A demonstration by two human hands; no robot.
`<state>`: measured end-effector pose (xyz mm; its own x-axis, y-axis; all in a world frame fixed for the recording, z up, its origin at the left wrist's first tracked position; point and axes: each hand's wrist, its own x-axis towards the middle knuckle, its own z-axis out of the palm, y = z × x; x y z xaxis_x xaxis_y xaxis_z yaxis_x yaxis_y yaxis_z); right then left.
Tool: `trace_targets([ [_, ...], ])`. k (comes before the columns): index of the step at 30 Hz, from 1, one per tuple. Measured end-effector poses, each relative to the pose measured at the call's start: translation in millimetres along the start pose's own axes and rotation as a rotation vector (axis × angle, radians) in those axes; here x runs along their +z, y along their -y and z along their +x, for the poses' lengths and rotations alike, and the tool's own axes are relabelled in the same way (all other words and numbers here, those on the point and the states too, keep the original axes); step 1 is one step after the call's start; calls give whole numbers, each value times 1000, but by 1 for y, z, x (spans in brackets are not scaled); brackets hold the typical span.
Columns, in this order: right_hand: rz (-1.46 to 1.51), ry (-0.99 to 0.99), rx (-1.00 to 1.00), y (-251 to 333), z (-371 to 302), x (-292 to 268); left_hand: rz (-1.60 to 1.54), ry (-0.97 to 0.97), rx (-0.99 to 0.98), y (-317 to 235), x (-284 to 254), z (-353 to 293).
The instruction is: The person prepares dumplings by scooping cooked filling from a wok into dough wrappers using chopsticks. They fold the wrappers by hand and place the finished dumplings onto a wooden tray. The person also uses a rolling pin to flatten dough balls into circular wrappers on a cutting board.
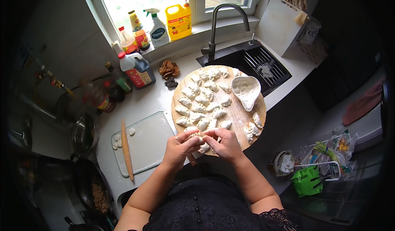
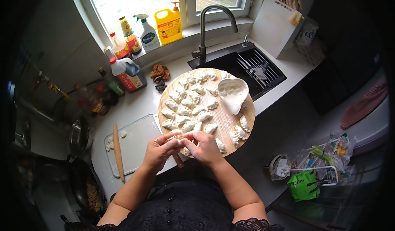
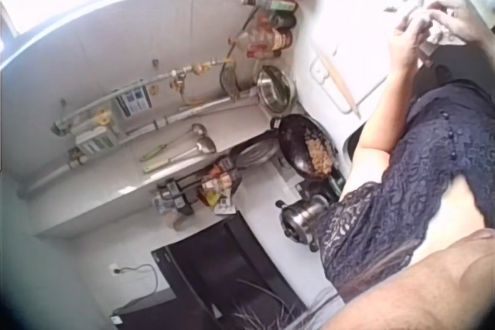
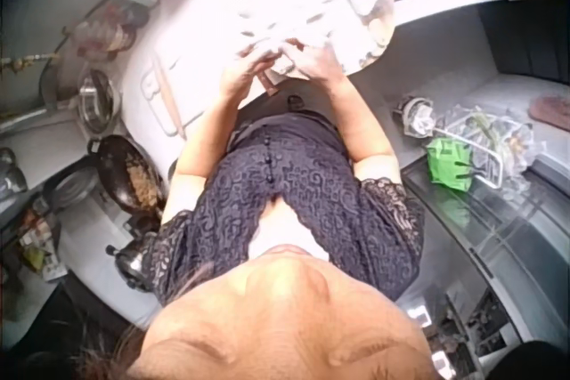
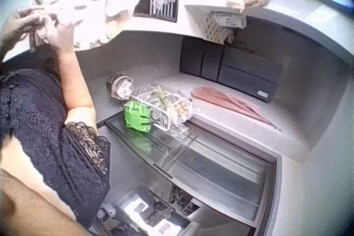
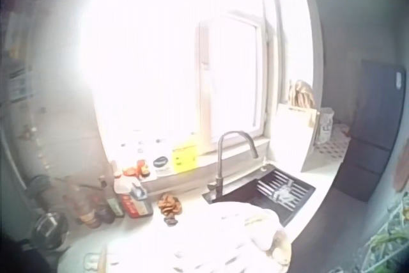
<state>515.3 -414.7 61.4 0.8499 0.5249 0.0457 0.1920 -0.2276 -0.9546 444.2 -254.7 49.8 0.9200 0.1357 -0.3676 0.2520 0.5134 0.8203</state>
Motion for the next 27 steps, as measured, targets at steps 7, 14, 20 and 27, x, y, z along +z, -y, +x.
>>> trace_targets([
  [7, -183, -51, -157, -41, 12, -36, -78, 29, -88, 17, 33, 28],
  [14, 268, 236, 423, -85, 25, -108, -127, 135, -195, 64, 76, 68],
  [20, -489, 322, 305, -91, 56, -135, 340, 62, -150, 85, 89, 107],
  [27, -812, 355, 247, -98, 65, -112, 384, 53, -124, 92, 75, 101],
])
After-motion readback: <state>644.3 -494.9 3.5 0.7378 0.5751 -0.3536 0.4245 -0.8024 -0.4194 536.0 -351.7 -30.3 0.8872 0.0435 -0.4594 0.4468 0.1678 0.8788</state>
